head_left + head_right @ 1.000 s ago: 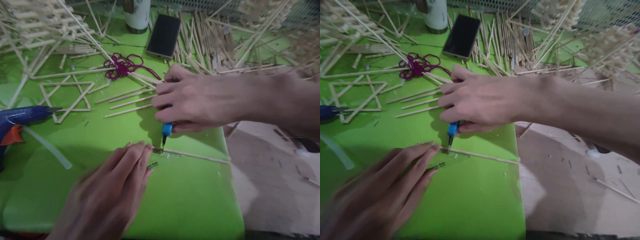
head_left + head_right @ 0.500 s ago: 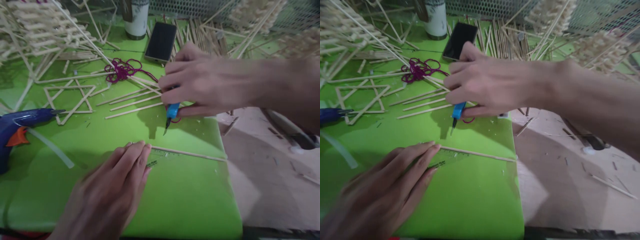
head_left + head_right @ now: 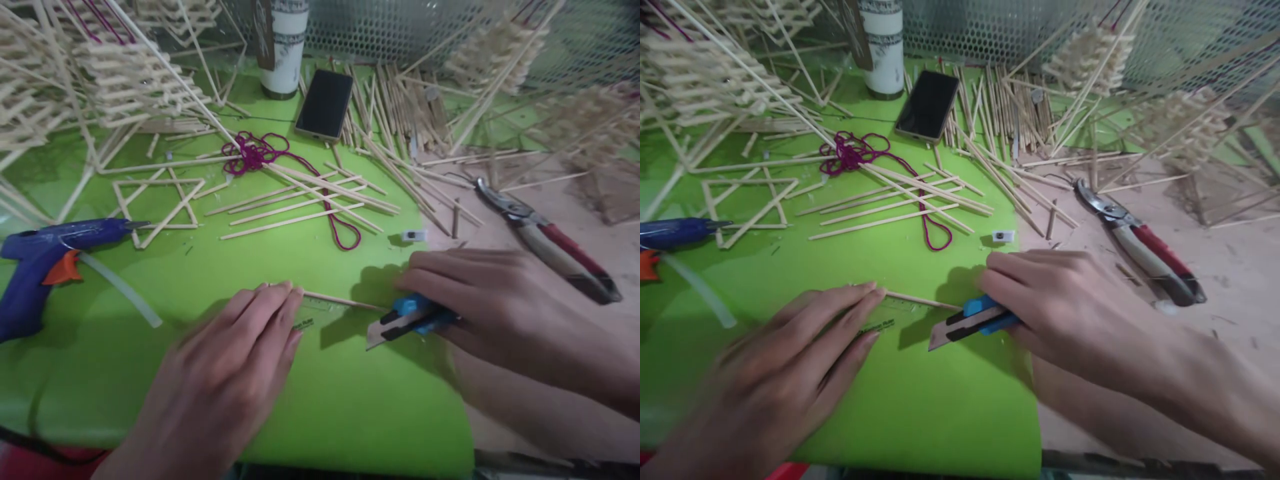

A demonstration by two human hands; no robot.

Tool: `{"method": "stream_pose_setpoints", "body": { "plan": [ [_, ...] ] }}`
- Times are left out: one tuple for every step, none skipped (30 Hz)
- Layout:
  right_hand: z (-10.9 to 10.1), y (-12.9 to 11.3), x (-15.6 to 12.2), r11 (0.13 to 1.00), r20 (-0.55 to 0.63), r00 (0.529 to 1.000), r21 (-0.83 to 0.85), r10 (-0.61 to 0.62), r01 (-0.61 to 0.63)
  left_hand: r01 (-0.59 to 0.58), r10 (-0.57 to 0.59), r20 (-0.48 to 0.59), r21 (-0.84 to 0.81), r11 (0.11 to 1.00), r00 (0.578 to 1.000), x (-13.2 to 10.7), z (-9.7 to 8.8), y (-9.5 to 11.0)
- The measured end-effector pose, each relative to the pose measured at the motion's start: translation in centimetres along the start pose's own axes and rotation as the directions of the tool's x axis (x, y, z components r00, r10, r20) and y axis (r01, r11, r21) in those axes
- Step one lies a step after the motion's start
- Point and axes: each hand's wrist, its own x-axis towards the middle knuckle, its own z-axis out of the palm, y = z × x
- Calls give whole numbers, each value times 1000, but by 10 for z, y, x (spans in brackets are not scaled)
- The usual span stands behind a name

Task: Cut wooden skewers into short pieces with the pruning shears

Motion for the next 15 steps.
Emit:
{"method": "stream_pose_setpoints", "body": {
  "plan": [
    [4,-3,-3,1000,21,1000,25,-5,5,13,-13,8,-8,1000,1000,-1,1,1],
    [7,-5,-5,998,36,999,55,-5,3,30,-30,18,-17,999,999,-3,1,2],
    [9,-7,-7,997,41,999,78,5,-8,45,-44,24,-27,999,999,-5,2,3],
    [11,-8,-8,995,28,1000,100,11,-14,55,-54,30,-37,998,998,-7,2,3],
    [12,-9,-10,993,9,1000,118,15,-16,60,-58,35,-46,997,998,-9,1,4],
    [12,-10,-11,991,-10,1000,131,18,-16,58,-56,38,-53,997,998,-12,0,4],
    [12,-10,-13,991,-24,999,136,21,-17,58,-56,39,-60,997,998,-15,-1,5],
    [12,-10,-14,990,-29,999,139,19,-15,62,-59,47,-65,996,997,-18,-3,5],
    [12,-10,-16,990,-30,1000,138,10,-6,74,-72,41,-63,995,997,-22,-5,6],
    [12,-9,-17,991,-27,1000,137,-6,9,95,-94,19,-53,994,995,-25,-6,6],
    [11,-8,-17,991,-23,1000,134,-19,22,120,-120,-8,-39,992,993,-28,-8,8],
    [11,-7,-18,991,-23,999,130,-36,39,140,-141,-32,-28,990,990,-31,-8,9],
    [11,-5,-18,991,-23,998,123,-53,55,150,-152,-51,-26,988,987,-33,-8,12],
    [11,-4,-18,991,-30,997,115,-71,74,146,-147,-47,-31,989,988,-33,-7,15],
    [12,-2,-19,990,-34,996,108,-83,86,133,-134,-24,-43,990,991,-33,-6,18]
  ]
}}
